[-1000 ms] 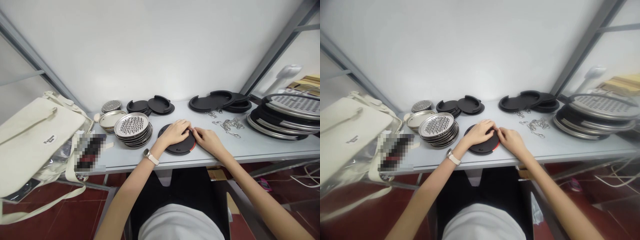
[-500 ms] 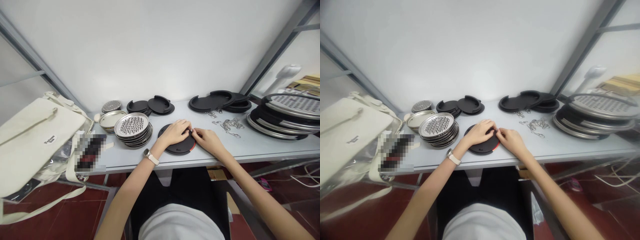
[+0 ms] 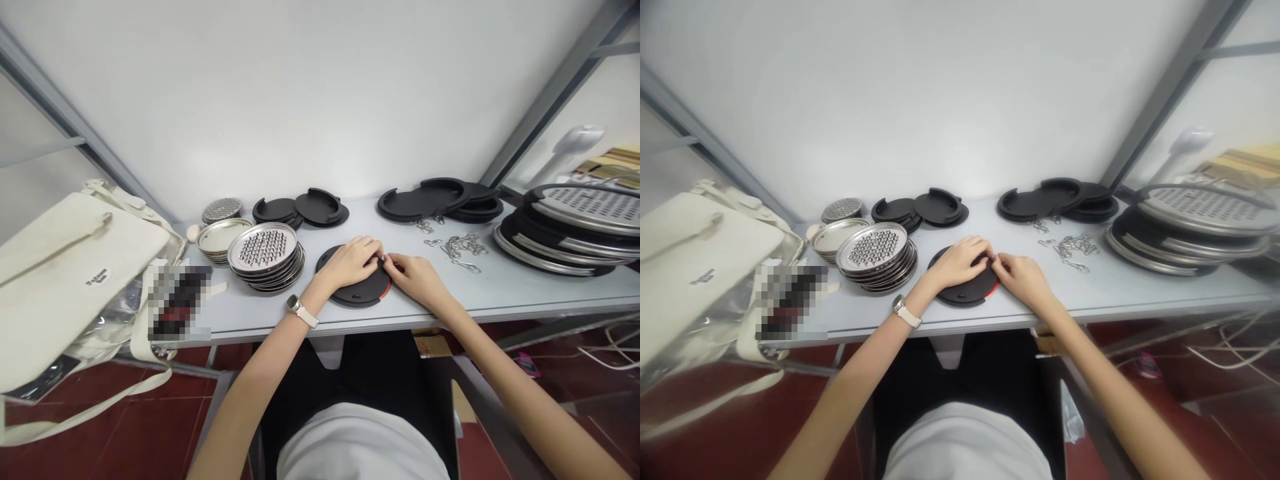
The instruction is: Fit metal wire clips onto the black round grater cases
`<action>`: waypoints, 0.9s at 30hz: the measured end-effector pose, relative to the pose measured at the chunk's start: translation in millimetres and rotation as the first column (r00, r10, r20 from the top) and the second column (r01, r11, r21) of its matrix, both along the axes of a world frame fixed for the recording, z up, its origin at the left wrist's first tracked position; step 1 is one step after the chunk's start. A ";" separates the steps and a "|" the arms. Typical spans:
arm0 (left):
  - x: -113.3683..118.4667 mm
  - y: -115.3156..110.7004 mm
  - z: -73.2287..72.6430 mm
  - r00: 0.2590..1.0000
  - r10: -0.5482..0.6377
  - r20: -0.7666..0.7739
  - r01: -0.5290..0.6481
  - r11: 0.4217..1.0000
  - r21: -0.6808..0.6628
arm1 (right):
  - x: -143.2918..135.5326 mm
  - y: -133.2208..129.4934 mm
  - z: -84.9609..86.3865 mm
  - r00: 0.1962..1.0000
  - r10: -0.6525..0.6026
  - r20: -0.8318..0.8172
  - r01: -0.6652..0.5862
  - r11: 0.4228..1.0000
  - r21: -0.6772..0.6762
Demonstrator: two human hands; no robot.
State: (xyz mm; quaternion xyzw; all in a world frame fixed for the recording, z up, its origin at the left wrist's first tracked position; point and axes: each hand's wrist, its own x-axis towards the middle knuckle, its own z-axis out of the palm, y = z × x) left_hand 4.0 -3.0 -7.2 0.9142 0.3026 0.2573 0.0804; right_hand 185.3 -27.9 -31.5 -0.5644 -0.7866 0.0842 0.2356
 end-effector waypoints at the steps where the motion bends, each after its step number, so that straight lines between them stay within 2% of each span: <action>1: 0.1 -0.2 0.1 1.000 0.001 -0.002 -0.001 1.000 -0.003 | -0.1 0.0 -0.1 1.000 0.002 0.000 -0.002 1.000 0.004; 12: -0.4 -1.5 3.9 1.000 0.012 -0.025 -0.013 1.000 -0.026 | 0.2 -1.6 2.5 1.000 0.017 -0.019 -0.017 1.000 -0.001; 27: -0.4 -0.1 1.7 1.000 0.005 -0.006 -0.005 1.000 -0.020 | -1.2 -3.7 6.1 0.998 0.039 -0.038 -0.039 0.999 -0.001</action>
